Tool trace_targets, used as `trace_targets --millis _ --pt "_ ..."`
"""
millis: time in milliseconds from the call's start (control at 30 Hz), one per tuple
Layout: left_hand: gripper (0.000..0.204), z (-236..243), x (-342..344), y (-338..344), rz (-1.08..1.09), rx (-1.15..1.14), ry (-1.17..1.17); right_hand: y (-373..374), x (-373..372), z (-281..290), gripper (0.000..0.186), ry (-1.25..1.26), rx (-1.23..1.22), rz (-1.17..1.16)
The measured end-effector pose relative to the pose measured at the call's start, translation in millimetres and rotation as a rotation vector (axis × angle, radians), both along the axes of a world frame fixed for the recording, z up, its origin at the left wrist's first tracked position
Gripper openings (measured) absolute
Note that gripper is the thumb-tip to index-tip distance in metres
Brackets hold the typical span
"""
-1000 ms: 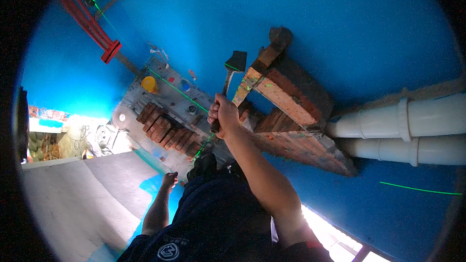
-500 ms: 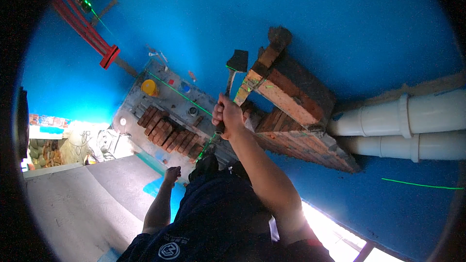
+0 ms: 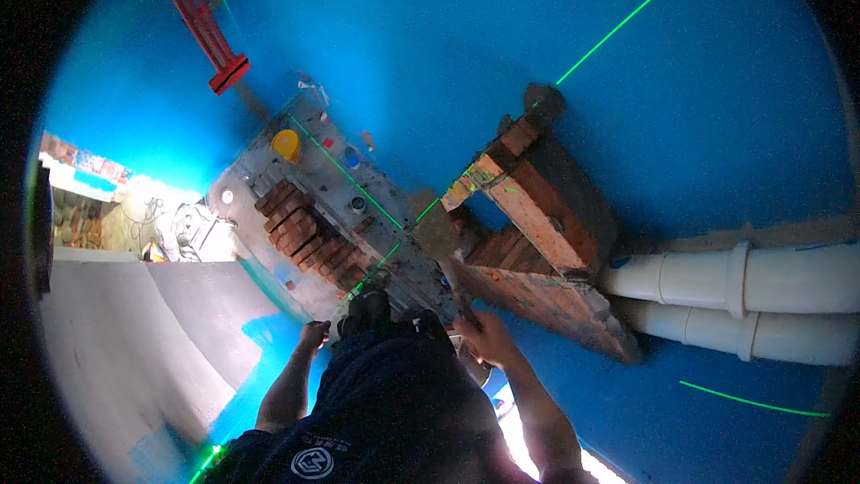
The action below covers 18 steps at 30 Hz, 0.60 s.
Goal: The person places a brick onto a partially constructed brick structure, applies mortar using a trowel, and then levels and scrapes the excess mortar from the seams.
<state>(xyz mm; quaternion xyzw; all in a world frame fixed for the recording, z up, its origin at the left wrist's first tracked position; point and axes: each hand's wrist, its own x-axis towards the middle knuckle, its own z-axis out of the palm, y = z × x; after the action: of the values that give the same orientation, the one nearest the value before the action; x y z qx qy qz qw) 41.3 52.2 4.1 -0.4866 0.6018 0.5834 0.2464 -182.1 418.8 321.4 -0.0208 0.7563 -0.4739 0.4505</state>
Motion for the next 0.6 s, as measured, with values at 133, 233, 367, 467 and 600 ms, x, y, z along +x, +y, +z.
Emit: trace_targets --millis 133,233,367,467,600 --pt "0.034 15 -1 12 0.045 0.024 -0.022 55 15 -9 0.037 0.098 -0.018 -0.008" --pt "0.034 -12 32 -9 -0.222 -0.244 0.193 60 6 -28 0.037 0.317 0.125 0.069" --pt "0.035 37 -24 45 0.005 -0.029 0.081 95 14 -42 0.037 0.652 0.338 0.105" --pt "0.035 36 -17 41 0.003 -0.063 0.105 87 -7 -41 0.038 0.668 0.294 0.09" --pt "0.035 29 -6 42 0.043 -0.073 0.109 72 -39 -19 0.04 0.65 0.38 0.06"
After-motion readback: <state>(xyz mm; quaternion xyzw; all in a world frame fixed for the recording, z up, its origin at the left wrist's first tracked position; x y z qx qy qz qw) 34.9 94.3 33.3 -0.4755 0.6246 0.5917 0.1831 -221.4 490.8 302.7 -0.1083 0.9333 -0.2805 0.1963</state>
